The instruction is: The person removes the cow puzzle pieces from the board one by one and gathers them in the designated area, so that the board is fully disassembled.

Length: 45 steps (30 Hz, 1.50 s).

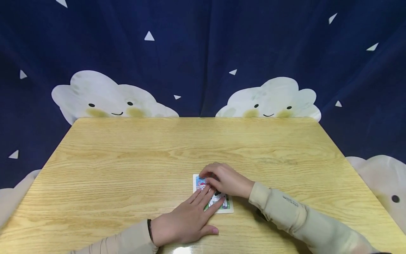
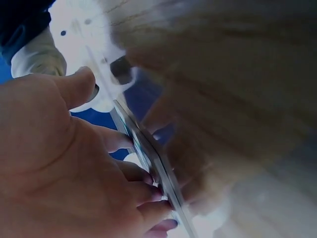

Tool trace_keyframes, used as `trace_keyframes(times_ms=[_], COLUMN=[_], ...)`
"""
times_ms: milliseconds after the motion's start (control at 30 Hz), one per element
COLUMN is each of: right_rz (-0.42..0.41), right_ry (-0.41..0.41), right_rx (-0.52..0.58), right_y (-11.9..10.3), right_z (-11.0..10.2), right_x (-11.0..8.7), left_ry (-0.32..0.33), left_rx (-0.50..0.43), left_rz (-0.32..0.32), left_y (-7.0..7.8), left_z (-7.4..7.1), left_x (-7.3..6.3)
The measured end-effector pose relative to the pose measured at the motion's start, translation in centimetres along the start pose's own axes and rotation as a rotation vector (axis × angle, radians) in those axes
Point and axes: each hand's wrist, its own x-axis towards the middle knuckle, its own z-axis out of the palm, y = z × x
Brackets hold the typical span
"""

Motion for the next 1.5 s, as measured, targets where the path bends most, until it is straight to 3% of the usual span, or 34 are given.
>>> trace_keyframes(times_ms=[167,467,900,1200,1500], right_rz=[0.019,0.081,0.103,0.073,0.055], right_ry=[-0.01,-0.049,-0.026,-0.086,0.005], right_rx=[0.026,0.07,0.273,0.296,0.247], right_y=[-0.5,-0.7,-0.6,-0.3,1.2], right_z=[-0.1,-0.1,-0.4,-0.1,-2.8], right_x=[1.0,2.3,3.0,2.8,1.9], left_ry=[-0.027,-0.086,-0.071,-0.083,-0.059], left_rx=[0.023,-0.044,-0.005,-0.006,0.016], left_rz=[-0.004,-0.01,-0.012,-0.015,-0.016], left_y=[0.2,0.0,0.2,0.2,0.3], left_z=[-0.1,-0.1,-0.2,0.0,-0.1], left_x=[0.1,0.3,0.2,0.2,0.1])
